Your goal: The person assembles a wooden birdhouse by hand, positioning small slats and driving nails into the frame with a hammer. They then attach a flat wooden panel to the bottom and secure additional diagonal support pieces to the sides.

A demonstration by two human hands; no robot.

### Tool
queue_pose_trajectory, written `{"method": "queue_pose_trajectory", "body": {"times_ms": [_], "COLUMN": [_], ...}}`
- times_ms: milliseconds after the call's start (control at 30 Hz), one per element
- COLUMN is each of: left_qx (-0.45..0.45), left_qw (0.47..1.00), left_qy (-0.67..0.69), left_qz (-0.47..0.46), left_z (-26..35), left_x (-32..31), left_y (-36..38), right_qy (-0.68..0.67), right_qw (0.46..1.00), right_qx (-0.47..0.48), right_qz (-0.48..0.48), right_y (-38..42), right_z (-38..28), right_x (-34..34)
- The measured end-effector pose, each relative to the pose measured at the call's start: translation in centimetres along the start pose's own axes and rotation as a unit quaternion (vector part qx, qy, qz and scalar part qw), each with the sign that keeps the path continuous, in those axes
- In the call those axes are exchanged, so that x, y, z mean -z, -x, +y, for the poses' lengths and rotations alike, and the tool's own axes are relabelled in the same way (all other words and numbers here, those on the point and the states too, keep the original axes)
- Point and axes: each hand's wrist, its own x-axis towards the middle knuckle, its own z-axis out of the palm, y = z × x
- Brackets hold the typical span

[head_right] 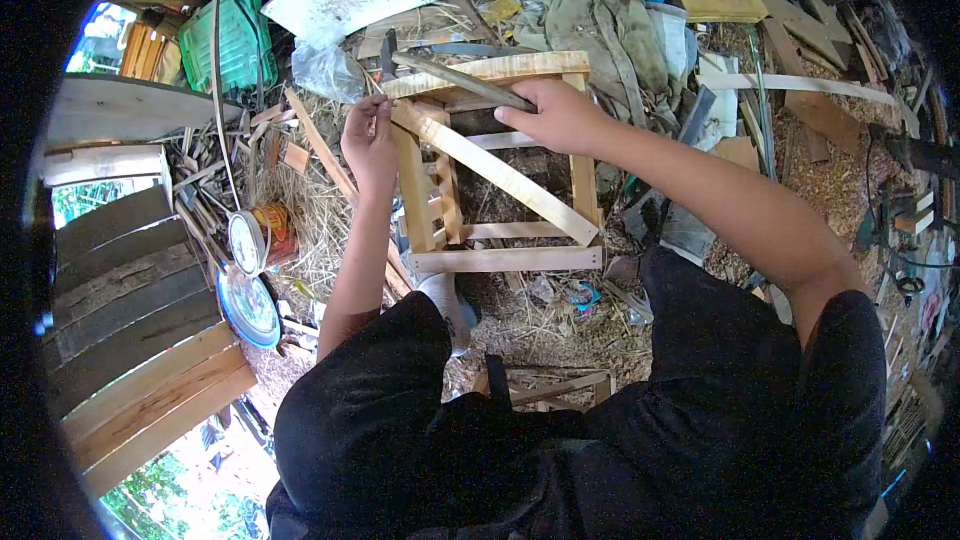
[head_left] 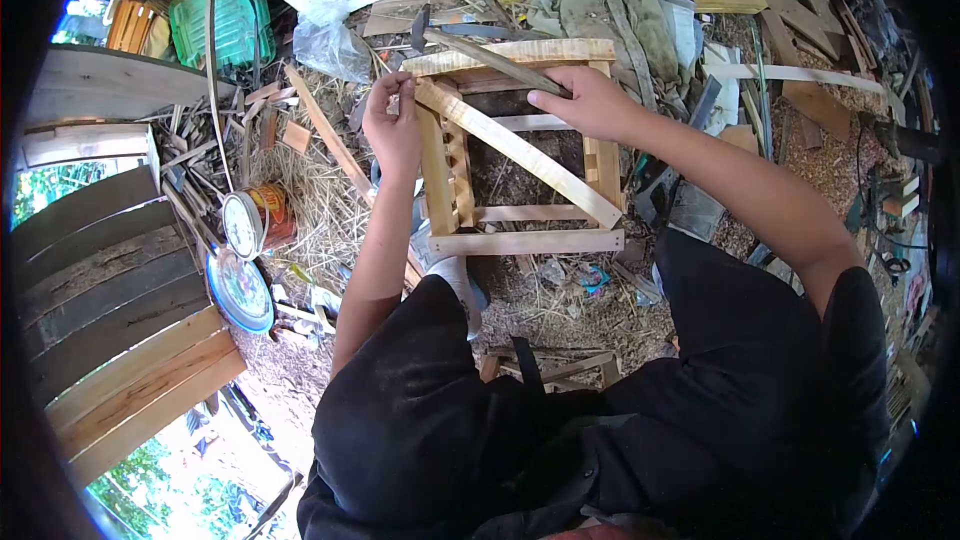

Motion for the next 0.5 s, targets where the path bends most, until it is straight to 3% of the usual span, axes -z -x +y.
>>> {"method": "queue_pose_trajectory", "body": {"times_ms": [400,500], "left_qx": [-0.071,-0.15], "left_qw": [0.991,0.969], "left_qy": [-0.111,-0.194], "left_qz": [0.027,0.02], "left_z": [0.6,1.6], "left_x": [0.0,0.2], "left_y": [0.0,0.0], "right_qy": [0.016,0.018], "right_qw": [0.998,1.0], "right_qx": [-0.021,-0.003], "right_qz": [-0.048,-0.022], "right_y": [0.4,0.2], "right_z": [-1.3,-1.0], "right_x": [0.8,0.4]}}
